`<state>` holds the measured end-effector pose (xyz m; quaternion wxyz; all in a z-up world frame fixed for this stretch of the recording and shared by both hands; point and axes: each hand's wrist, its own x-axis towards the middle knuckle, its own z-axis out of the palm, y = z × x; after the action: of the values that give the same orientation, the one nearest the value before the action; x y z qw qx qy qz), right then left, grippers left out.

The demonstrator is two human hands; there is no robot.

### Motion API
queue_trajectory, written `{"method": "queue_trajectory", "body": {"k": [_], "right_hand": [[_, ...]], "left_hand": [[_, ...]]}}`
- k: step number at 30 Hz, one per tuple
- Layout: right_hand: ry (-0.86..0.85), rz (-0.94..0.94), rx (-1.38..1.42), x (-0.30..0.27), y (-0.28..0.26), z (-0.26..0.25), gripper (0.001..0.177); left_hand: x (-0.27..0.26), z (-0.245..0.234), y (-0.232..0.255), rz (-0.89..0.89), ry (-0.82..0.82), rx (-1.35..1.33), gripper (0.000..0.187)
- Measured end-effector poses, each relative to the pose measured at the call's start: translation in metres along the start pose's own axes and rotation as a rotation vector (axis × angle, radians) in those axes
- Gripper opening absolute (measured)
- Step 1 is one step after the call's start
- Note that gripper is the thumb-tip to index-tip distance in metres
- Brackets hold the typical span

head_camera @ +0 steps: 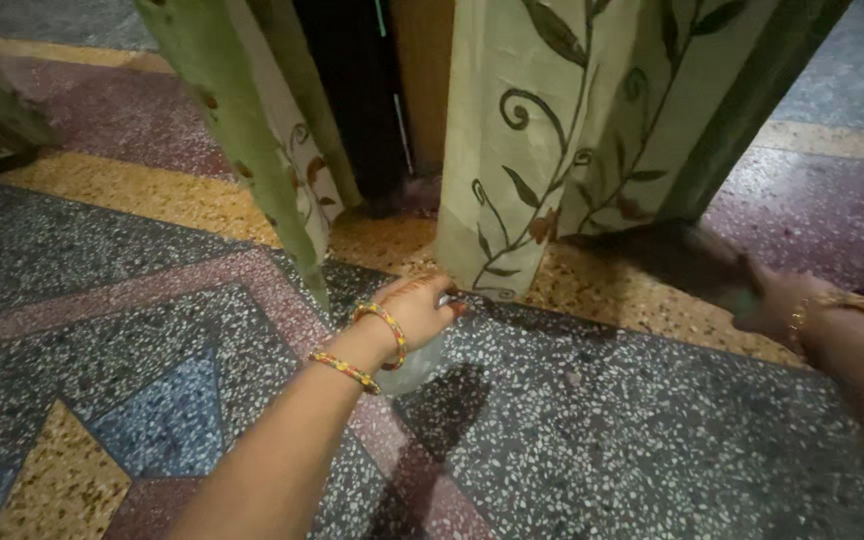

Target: The person sweeps debris from a speckled floor using a handheld broom, pushing dust and small scraps toward a plastic bag held in the other hand.

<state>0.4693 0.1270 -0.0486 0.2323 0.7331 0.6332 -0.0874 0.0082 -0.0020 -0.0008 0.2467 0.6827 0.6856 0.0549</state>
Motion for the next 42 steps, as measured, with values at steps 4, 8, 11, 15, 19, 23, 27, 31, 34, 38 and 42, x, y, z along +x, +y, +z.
{"method": "queue_trajectory", "body": {"k": [4, 8, 11, 15, 19, 23, 27, 31, 34, 38, 42], "right_hand": [[-0.083, -0.069, 0.080, -0.052, -0.037, -0.031, 0.105], [-0.081, -0.243, -0.016, -0.061, -0.069, -0.018, 0.088], [-0.082, -0.310, -0.037, -0.056, -0.071, -0.012, 0.077], [-0.072, -0.155, -0.044, -0.065, -0.062, -0.025, 0.074], [-0.021, -0.088, -0.158, -0.085, -0.070, -0.053, 0.081], [-0.102, -0.178, -0.045, -0.091, -0.086, -0.053, 0.082], [-0.106, -0.284, -0.136, -0.094, -0.102, -0.053, 0.095], [0.013, -0.419, -0.255, -0.100, -0.115, -0.057, 0.102], [0.020, -0.433, -0.259, -0.104, -0.121, -0.058, 0.101], [0.046, -0.421, -0.263, -0.115, -0.128, -0.064, 0.098], [0.048, -0.436, -0.304, -0.125, -0.126, -0.070, 0.099]], "left_hand": [[0.012, 0.014, 0.005, 0.174, 0.064, -0.016, 0.042], [0.019, 0.024, 0.019, 0.252, 0.082, 0.038, 0.040], [0.019, 0.022, 0.030, 0.234, 0.072, 0.029, 0.042], [0.019, 0.023, 0.030, 0.225, 0.103, -0.025, 0.042], [0.020, 0.029, 0.023, 0.324, 0.183, -0.015, 0.039], [0.022, 0.034, 0.036, 0.440, 0.364, 0.004, 0.046], [0.018, 0.026, 0.052, 0.606, 0.404, 0.156, 0.067], [0.030, 0.018, 0.069, 0.700, 0.368, 0.383, 0.068], [0.062, 0.008, 0.074, 0.705, 0.373, 0.619, 0.058], [0.116, -0.002, 0.061, 0.570, 0.467, 0.763, 0.067], [0.169, -0.016, 0.048, 0.307, 0.204, 1.063, 0.091]]}}
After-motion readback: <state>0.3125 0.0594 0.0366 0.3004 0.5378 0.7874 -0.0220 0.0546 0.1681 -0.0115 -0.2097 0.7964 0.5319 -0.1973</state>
